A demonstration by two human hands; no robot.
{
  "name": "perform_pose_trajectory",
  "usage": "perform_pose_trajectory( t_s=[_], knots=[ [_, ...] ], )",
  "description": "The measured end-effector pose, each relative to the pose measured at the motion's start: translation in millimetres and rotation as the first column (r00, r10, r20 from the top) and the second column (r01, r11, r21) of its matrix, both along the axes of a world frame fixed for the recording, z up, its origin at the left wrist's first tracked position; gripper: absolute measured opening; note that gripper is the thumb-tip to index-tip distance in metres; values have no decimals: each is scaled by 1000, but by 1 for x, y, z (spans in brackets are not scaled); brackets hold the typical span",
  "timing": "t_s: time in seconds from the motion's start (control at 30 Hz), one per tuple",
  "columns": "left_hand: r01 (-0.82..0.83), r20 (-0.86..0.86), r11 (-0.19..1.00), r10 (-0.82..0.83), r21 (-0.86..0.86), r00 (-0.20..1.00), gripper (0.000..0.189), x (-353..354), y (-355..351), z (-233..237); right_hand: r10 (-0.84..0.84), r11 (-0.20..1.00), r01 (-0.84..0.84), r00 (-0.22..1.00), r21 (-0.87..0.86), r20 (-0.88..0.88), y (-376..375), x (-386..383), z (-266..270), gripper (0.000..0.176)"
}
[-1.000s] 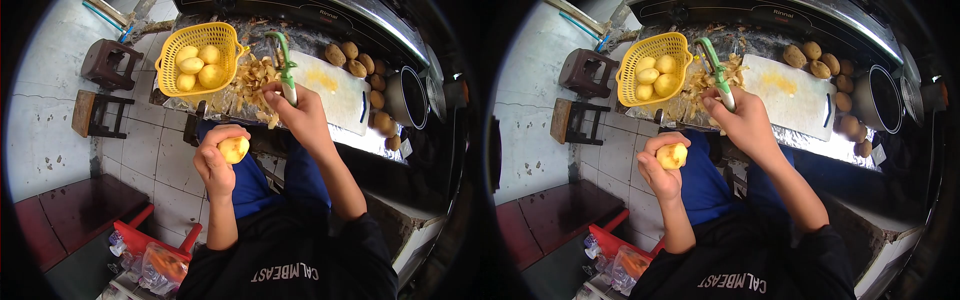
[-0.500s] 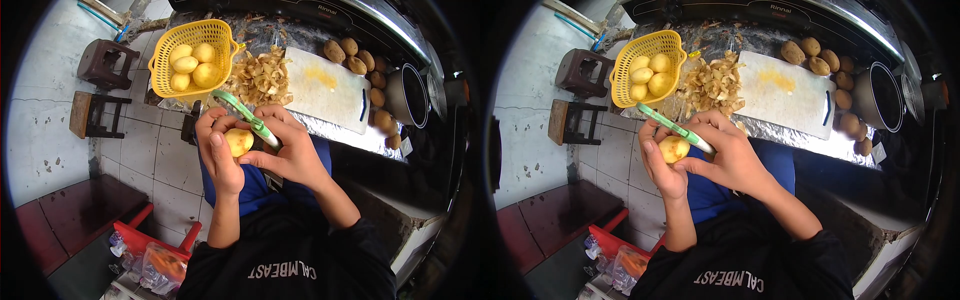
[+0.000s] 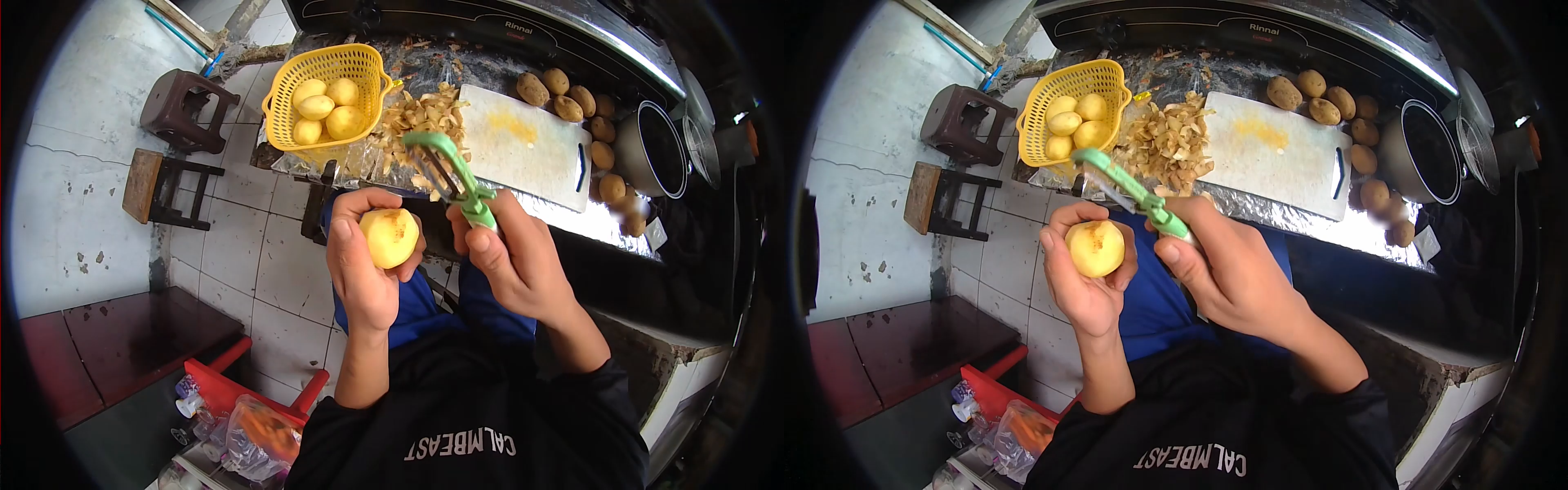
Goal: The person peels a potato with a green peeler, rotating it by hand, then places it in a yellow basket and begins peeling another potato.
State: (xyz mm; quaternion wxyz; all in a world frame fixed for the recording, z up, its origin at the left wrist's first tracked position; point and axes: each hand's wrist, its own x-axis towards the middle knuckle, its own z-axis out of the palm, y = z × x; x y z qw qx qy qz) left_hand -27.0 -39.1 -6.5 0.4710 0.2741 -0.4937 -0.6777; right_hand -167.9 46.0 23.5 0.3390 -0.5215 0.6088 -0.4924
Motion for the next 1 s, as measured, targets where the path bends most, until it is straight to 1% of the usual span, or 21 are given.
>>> perform_pose_trajectory(
  t_s=[0.03, 0.07, 0.1, 0.13, 0.17, 0.23, 0.27, 0.37, 0.43, 0.47, 0.53, 0.57, 0.63, 0.67, 0.73, 0.77, 0.83, 0.87, 1.0],
  knots=[
    [-7, -3, 1000, 7, -6, 1000, 54, 4, 0, 4, 7, 1000, -7, 1000, -6, -3, 4, -2, 5, 30],
    [1, 21, 1000, -1, 7, 1000, 56, 9, 0, 7, 87, 992, -105, 967, -66, -238, 8, -3, 9, 27],
    [13, 46, 1000, -14, 22, 999, 59, 12, 2, 10, 140, 973, -208, 876, -101, -462, 11, -3, 12, 25],
    [-5, 45, 997, 1, 71, 999, 60, 13, 4, 14, 95, 965, -207, 848, -160, -521, 13, 2, 9, 24],
    [-5, 40, 998, 3, 67, 999, 60, 13, 6, 14, 94, 964, -209, 846, -163, -525, 15, 5, 11, 24],
    [-25, -8, 998, 26, 55, 1000, 60, 13, 10, 14, 138, 970, -227, 806, -85, -576, 19, 9, 15, 23],
    [-24, -11, 998, 25, 53, 1000, 60, 14, 12, 15, 119, 969, -221, 811, -112, -572, 19, 10, 13, 23],
    [-37, 2, 997, 37, 70, 999, 57, 16, 16, 17, 114, 969, -216, 822, -121, -558, 21, 14, 15, 23],
    [-223, 150, 973, 229, -55, 962, 50, 12, 19, 18, 118, 969, -214, 836, -122, -536, 21, 16, 17, 22],
    [-221, 150, 974, 227, -55, 962, 50, 12, 18, 17, 125, 970, -214, 849, -117, -513, 22, 17, 18, 22],
    [-253, 157, 936, 296, -246, 942, 43, 14, 15, 12, 132, 969, -218, 857, -118, -498, 22, 19, 20, 22],
    [-251, 155, 936, 294, -248, 943, 43, 14, 13, 11, 141, 967, -225, 864, -120, -484, 21, 19, 21, 22],
    [-302, 182, 835, 422, -460, 888, 37, 13, 13, 9, 131, 970, -210, 874, -121, -467, 20, 21, 23, 22],
    [-299, 184, 837, 419, -459, 889, 37, 14, 15, 9, 120, 973, -194, 885, -123, -451, 20, 21, 24, 22],
    [-330, 93, 901, 368, -282, 925, 33, 15, 18, 12, 133, 971, -206, 885, -119, -446, 19, 22, 28, 22],
    [-326, 94, 902, 365, -284, 926, 33, 15, 17, 14, 149, 968, -221, 885, -118, -441, 18, 22, 29, 22],
    [-299, -16, 945, 299, -130, 954, 34, 17, 16, 18, 155, 970, -220, 888, -103, -434, 21, 21, 25, 22],
    [-288, 37, 929, 304, -234, 952, 36, 17, 16, 15, 162, 970, -223, 887, -93, -433, 21, 20, 24, 22],
    [-254, 73, 940, 277, -228, 958, 42, 17, 19, 12, 146, 974, -204, 897, -98, -416, 19, 18, 26, 21]
  ],
)
